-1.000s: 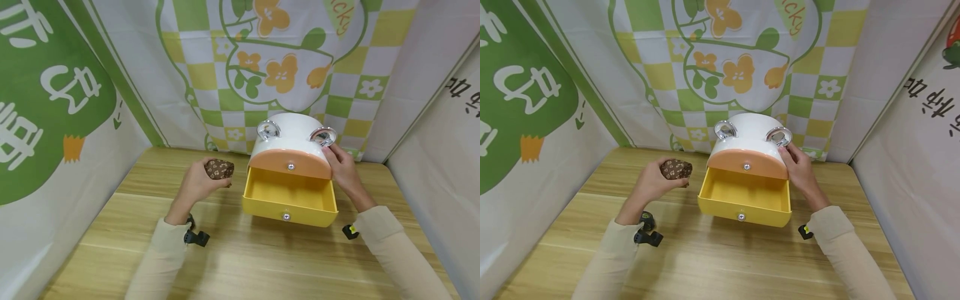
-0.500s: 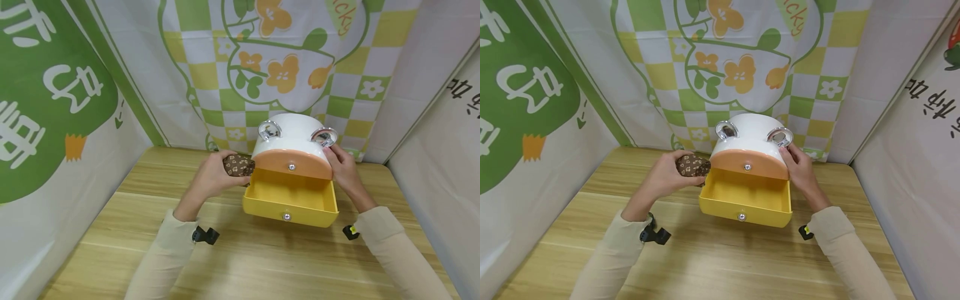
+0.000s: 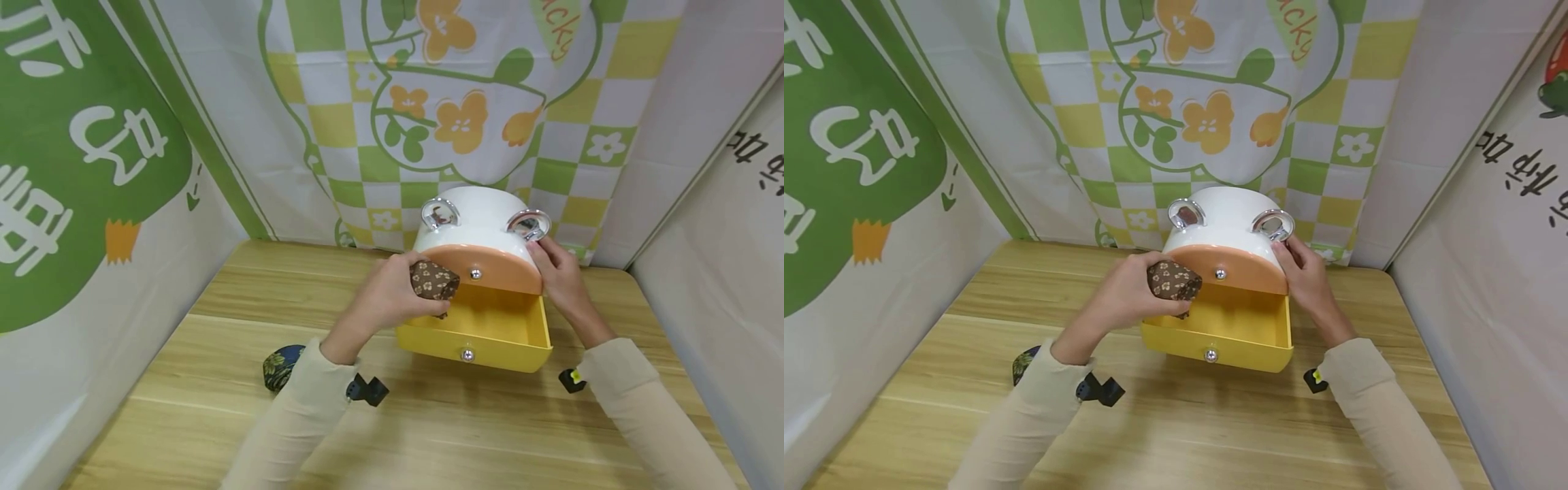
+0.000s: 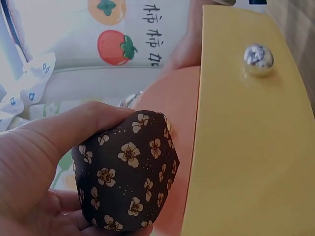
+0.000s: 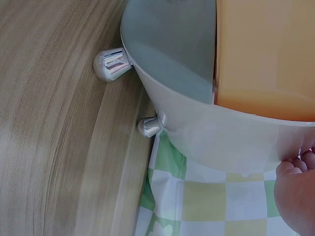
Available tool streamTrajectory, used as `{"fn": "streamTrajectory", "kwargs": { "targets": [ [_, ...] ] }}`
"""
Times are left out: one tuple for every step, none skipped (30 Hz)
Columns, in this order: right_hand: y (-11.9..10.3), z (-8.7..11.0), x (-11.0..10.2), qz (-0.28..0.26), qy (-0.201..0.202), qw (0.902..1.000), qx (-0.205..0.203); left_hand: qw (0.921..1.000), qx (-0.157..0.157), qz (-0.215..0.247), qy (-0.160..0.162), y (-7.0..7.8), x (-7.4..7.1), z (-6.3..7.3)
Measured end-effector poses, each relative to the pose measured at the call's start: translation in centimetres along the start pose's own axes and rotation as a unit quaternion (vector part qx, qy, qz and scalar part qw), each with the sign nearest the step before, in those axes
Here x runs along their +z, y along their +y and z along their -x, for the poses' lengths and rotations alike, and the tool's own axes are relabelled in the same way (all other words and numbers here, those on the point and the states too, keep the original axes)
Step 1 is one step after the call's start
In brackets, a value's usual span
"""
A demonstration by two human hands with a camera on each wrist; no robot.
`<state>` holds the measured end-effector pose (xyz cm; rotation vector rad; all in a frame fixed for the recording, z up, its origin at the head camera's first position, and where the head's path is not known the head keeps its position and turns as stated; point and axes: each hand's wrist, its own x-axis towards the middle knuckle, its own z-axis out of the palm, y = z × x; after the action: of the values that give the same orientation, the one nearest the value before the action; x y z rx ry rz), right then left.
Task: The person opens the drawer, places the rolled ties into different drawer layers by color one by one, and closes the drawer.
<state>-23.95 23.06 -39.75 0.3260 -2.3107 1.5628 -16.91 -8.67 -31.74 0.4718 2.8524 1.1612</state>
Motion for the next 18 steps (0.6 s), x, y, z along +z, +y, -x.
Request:
{"fn": "streamTrajectory", "kwargs": {
  "targets": [
    [0.0,0.0,0.0,-0.002,0.000,1.0000,-0.001,1.0000,0.001,-0.004,-0.002,0.2,0.3,0.0],
    [0.0,0.0,0.0,-0.002,0.000,1.0000,-0.001,1.0000,0.002,-0.008,-0.003,0.3,0.5,0.0],
    [0.0,0.0,0.0,-0.004,0.000,1.0000,-0.001,0.9999,0.003,-0.011,-0.004,0.4,0.8,-0.1],
    [0.0,0.0,0.0,-0.004,0.000,1.0000,-0.001,0.9999,0.004,-0.016,-0.005,0.5,1.1,-0.1],
    [0.0,0.0,-0.1,-0.002,0.000,1.0000,0.000,0.9997,0.004,-0.022,-0.006,0.6,1.4,-0.1],
    [0.0,0.0,-0.1,0.000,0.000,1.0000,0.000,0.9996,0.006,-0.025,-0.007,0.6,1.6,-0.2],
    [-0.1,0.0,-0.1,0.002,0.000,1.0000,0.001,0.9995,0.007,-0.029,-0.009,0.6,1.9,-0.3],
    [-0.1,0.0,-0.1,0.004,-0.001,1.0000,0.002,0.9994,0.008,-0.031,-0.012,0.6,2.2,-0.4],
    [-0.2,0.0,0.0,0.004,-0.003,1.0000,0.003,0.9993,0.011,-0.032,-0.015,0.6,2.4,-0.4],
    [-0.2,0.0,0.0,0.006,-0.004,1.0000,0.004,0.9992,0.013,-0.033,-0.018,0.6,2.7,-0.5],
    [-0.2,0.0,0.0,0.007,-0.006,0.9999,0.005,0.9991,0.015,-0.034,-0.020,0.6,2.9,-0.6],
    [-0.2,0.0,0.0,0.007,-0.007,0.9999,0.005,0.9991,0.017,-0.034,-0.021,0.6,3.1,-0.7],
    [-0.2,0.0,0.0,0.006,-0.008,0.9999,0.006,0.9990,0.019,-0.036,-0.021,0.6,3.3,-0.7],
    [-0.2,0.0,0.0,0.005,-0.009,0.9999,0.006,0.9989,0.021,-0.037,-0.020,0.6,3.5,-0.8],
    [-0.2,0.0,0.0,0.004,-0.009,0.9999,0.007,0.9989,0.020,-0.037,-0.020,0.6,3.7,-0.9],
    [-0.2,0.0,0.0,0.005,-0.008,0.9999,0.007,0.9989,0.018,-0.038,-0.019,0.6,3.8,-0.9],
    [-0.2,0.0,0.0,0.003,-0.008,0.9999,0.006,0.9989,0.017,-0.039,-0.019,0.6,4.0,-1.0],
    [-0.2,0.0,0.0,0.001,-0.007,1.0000,0.005,0.9989,0.014,-0.041,-0.019,0.6,4.2,-1.1]
  ]
}}
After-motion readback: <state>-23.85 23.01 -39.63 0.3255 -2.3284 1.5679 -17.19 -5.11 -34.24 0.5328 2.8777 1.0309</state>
